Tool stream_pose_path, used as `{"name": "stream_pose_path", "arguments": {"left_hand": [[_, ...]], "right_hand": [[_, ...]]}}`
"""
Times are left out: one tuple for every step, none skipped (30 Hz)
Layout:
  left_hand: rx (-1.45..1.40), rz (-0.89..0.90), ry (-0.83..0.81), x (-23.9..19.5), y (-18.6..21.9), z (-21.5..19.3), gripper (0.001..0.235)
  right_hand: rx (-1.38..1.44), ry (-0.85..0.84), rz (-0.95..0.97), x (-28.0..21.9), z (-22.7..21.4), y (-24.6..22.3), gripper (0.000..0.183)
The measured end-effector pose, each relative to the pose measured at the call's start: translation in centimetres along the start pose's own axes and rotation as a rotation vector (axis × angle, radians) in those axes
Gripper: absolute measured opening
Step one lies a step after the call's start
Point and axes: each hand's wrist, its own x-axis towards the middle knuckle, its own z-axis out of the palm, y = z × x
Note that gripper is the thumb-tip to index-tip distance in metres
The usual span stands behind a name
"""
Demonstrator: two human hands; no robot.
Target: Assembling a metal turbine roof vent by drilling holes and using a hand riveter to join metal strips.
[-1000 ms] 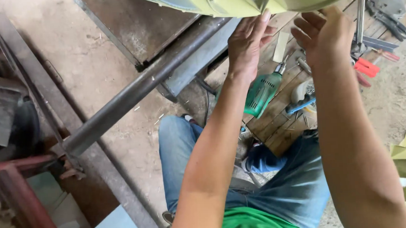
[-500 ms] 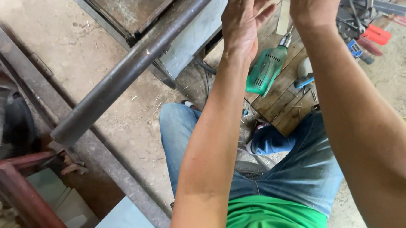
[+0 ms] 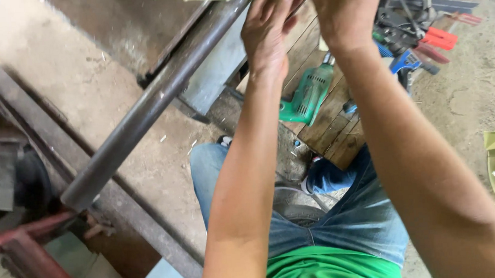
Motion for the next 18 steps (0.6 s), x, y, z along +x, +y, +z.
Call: {"name": "stream_pose_path", "arguments": {"left_hand": [[0.025,-0.034,0.029,-0.1,0.7,0.2,0.035],[0.024,-0.037,0.005,-0.1,0.9,0.4,0.035],[0.037,-0.047,0.013,-0.1,1.1,0.5,0.035],[0.051,-0.055,0.028,-0.1,1.3,0.3,0.036],[0.051,-0.057,0.010,-0.4,1.2,0.5,0.036],[0.060,-0.043,0.024,-0.2,1.3,0.6,0.037],[0.068,-0.028,0.037,0.0,1.3,0.8,0.039],[0.077,-0.027,0.013,0.2,1.7,1.0,0.039],[0.110,-0.022,0.053,0.4,1.9,1.2,0.040],[0.142,-0.029,0.097,0.2,1.8,1.4,0.041],[0.151,-0.041,0.076,-0.1,1.9,1.1,0.041],[0.247,-0.002,0.045,-0.8,1.8,0.7,0.041],[0.341,0.038,0.012,-1.4,2.0,0.2,0.041],[0.343,0.042,0.010,-2.5,0.4,-1.5,0.041],[0.540,-0.014,-0.029,-3.7,-1.1,-3.3,0.047],[0.735,-0.063,-0.070,-4.3,-2.5,-5.0,0.053],[0.735,-0.050,-0.074,-4.2,-4.0,-5.9,0.053],[0.944,-0.097,-0.095,-5.0,-5.3,-7.4,0.058]], "right_hand": [[0.266,0.009,0.082,0.7,-1.6,-2.1,0.039],[0.252,0.029,0.081,-1.3,-2.3,-1.7,0.039],[0.202,0.012,0.298,-3.3,-2.8,-1.4,0.034],[0.159,-0.009,0.517,-5.5,-3.1,-1.1,0.028],[0.153,0.008,0.517,-12.1,-0.9,0.7,0.028],[0.060,-0.107,0.674,-18.3,1.3,2.4,0.047],[-0.031,-0.227,0.829,-23.9,3.4,4.3,0.069],[-0.027,-0.201,0.836,-23.6,3.5,2.5,0.069],[-0.051,-0.371,1.064,-23.2,3.7,0.8,0.084],[-0.077,-0.551,1.299,-23.4,3.3,-0.9,0.099],[-0.074,-0.531,1.317,-22.6,3.7,-1.0,0.099],[-0.096,-0.563,1.323,-22.1,3.6,-1.2,0.099],[-0.118,-0.596,1.328,-21.6,3.5,-1.4,0.099],[-0.114,-0.594,1.326,-21.9,3.5,-1.2,0.099],[-0.080,-0.595,1.345,-22.1,3.6,-1.1,0.100],[-0.045,-0.590,1.356,-21.9,3.8,-0.7,0.101],[-0.039,-0.582,1.347,-21.0,3.7,-0.6,0.101],[-0.003,-0.576,1.394,-20.8,3.3,-1.2,0.099]]}}
